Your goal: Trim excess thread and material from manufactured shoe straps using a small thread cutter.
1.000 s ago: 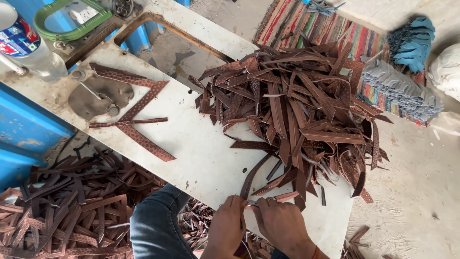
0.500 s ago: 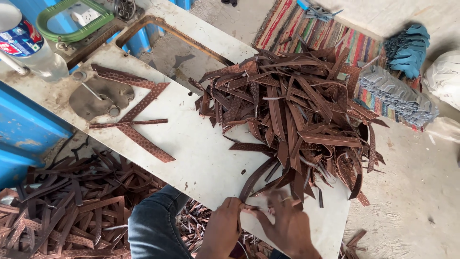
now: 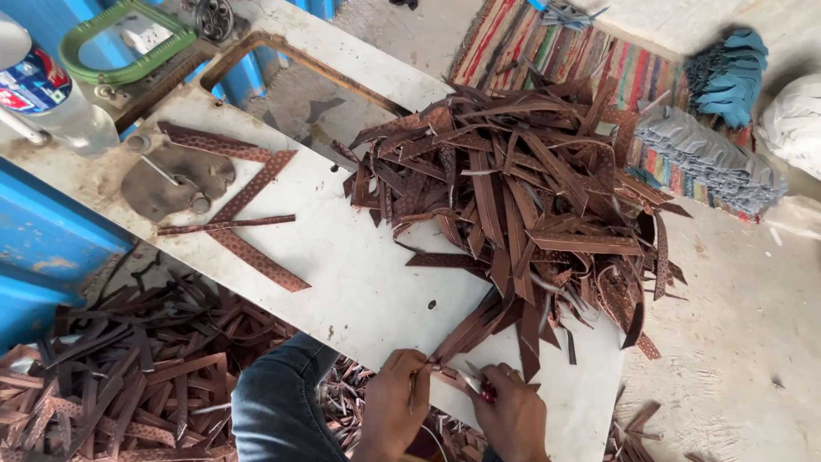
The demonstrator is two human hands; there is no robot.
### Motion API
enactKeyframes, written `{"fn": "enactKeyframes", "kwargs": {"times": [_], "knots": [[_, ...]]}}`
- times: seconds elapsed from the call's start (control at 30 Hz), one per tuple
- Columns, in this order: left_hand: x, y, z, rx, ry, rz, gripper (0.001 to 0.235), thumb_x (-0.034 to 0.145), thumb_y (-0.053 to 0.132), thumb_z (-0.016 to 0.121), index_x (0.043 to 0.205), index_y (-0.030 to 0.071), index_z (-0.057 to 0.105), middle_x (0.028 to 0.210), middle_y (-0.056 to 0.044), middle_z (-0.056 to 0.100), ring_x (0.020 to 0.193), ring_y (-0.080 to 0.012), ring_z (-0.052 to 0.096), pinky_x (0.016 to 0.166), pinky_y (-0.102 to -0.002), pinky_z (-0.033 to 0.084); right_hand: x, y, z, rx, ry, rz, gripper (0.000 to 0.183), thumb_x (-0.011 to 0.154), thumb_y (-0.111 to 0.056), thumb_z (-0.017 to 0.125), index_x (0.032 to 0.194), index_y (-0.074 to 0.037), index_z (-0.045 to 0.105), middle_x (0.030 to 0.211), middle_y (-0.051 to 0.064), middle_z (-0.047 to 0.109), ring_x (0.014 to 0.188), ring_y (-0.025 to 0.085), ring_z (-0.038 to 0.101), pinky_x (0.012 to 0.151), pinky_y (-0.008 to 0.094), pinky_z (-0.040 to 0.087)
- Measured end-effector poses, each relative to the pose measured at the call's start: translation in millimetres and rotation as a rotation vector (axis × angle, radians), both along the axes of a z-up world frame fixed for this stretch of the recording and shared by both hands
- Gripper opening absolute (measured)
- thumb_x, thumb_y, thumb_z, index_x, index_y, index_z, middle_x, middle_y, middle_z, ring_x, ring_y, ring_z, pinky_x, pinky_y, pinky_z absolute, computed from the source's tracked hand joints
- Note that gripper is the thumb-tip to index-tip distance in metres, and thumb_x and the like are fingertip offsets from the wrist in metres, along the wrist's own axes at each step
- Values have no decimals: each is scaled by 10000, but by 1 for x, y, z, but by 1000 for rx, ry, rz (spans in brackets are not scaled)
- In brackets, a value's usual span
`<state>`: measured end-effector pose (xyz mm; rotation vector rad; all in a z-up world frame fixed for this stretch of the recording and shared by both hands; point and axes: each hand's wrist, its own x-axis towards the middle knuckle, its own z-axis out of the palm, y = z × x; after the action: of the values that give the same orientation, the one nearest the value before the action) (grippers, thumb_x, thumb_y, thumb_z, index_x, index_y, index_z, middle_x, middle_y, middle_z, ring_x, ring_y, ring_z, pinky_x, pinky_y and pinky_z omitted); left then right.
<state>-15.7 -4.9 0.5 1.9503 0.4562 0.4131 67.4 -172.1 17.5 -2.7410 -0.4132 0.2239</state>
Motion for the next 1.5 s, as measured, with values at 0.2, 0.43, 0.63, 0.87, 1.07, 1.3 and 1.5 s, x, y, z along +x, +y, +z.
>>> {"fn": "enactKeyframes", "kwargs": {"times": [0.2, 0.43, 0.63, 0.87, 1.07, 1.3, 1.5], "knots": [[1, -10, -8, 92, -59, -24, 140, 962, 123, 636, 920, 10, 567, 997, -172, 660, 775, -409, 679, 667, -497, 534, 3, -7, 1, 271, -98, 149, 380, 790, -250, 780, 1128, -109, 677, 1014, 80, 713, 815, 260, 784, 636, 362, 625], [15, -20, -1, 187, 28, -3, 111, 945, 119, 637, 1009, 28, 642, 1027, -180, 628, 843, -397, 667, 748, -494, 538, -6, 0, 13, 165, 31, 94, 424, 861, -314, 759, 1272, -216, 724, 1044, 70, 698, 714, 220, 803, 620, 362, 634], [15, -27, -17, 165, -48, 44, 76, 948, 101, 640, 995, 46, 663, 1016, -133, 656, 893, -372, 697, 761, -475, 565, -5, -8, 9, 468, -157, 240, 336, 894, -177, 716, 1226, -128, 719, 1030, 83, 733, 816, 199, 822, 636, 297, 633], [12, -17, -1, 53, 101, -13, 81, 967, 105, 591, 992, 41, 634, 1030, -126, 652, 803, -377, 709, 691, -468, 565, 6, -6, 14, 232, -295, 455, 269, 844, -211, 802, 1090, -109, 756, 901, 68, 741, 532, 199, 733, 461, 332, 585], [14, -16, -10, 149, 82, -24, 93, 960, 121, 601, 992, 37, 624, 996, -135, 645, 775, -387, 698, 702, -488, 550, 12, -4, 21, 161, -366, 606, 249, 871, -201, 759, 1105, -115, 760, 907, 61, 734, 549, 198, 716, 484, 332, 582], [15, -21, -13, 144, 130, -37, 138, 985, 151, 586, 980, 13, 582, 1001, -149, 627, 795, -393, 696, 662, -483, 560, 14, 8, 29, 8, -317, 622, 321, 850, -219, 760, 1160, -136, 765, 923, 80, 715, 516, 222, 702, 441, 374, 553], [13, -8, -12, 60, 69, 14, 98, 966, 126, 585, 952, 38, 627, 902, -169, 659, 789, -423, 673, 662, -507, 535, 15, -2, 24, 273, -323, 554, 226, 879, -178, 741, 1104, -159, 743, 899, 22, 731, 589, 168, 736, 486, 298, 585]]}}
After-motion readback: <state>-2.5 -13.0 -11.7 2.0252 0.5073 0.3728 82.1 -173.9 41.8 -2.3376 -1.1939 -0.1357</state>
